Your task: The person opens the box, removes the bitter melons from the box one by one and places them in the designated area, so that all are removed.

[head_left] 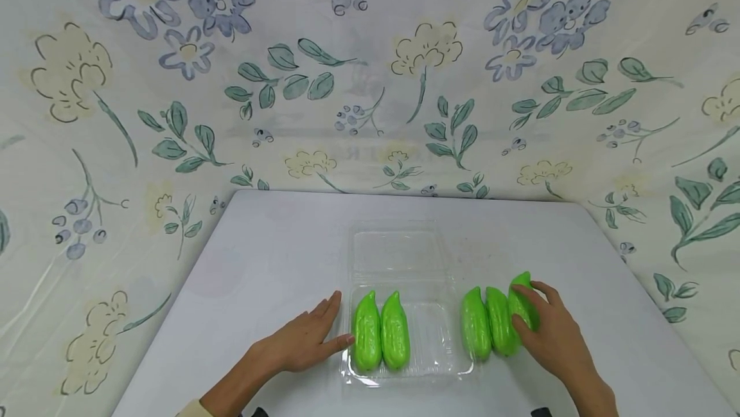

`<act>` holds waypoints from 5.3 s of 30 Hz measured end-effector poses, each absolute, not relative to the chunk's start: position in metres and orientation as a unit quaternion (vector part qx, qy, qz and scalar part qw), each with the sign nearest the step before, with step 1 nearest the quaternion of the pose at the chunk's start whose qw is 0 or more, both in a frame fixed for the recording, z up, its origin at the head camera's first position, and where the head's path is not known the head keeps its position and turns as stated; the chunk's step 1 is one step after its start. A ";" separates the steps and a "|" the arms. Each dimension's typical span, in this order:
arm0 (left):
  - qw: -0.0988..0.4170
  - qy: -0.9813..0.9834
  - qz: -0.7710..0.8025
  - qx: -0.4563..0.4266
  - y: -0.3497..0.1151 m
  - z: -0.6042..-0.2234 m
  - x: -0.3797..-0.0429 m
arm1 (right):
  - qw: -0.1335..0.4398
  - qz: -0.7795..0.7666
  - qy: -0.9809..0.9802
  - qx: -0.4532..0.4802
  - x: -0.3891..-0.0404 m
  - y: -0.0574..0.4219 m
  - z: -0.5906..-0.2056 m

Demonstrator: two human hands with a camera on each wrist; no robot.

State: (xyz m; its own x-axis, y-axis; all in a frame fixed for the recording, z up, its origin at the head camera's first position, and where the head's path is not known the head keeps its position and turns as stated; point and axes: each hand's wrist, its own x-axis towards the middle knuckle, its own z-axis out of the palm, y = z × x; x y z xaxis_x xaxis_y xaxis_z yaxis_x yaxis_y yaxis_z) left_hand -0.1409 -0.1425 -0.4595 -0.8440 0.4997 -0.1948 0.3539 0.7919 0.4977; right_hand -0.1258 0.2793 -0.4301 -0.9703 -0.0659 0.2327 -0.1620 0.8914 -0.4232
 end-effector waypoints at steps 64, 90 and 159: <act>0.164 0.933 0.224 0.230 -0.143 -0.456 -0.139 | 0.009 0.191 -0.980 0.056 -0.132 0.295 -0.439; 0.171 0.931 0.224 0.233 -0.141 -0.453 -0.139 | 0.117 0.271 -0.949 0.108 -0.128 0.254 -0.416; 0.163 0.934 0.219 0.231 -0.139 -0.456 -0.146 | -0.053 0.371 -0.887 0.270 -0.131 0.134 -0.471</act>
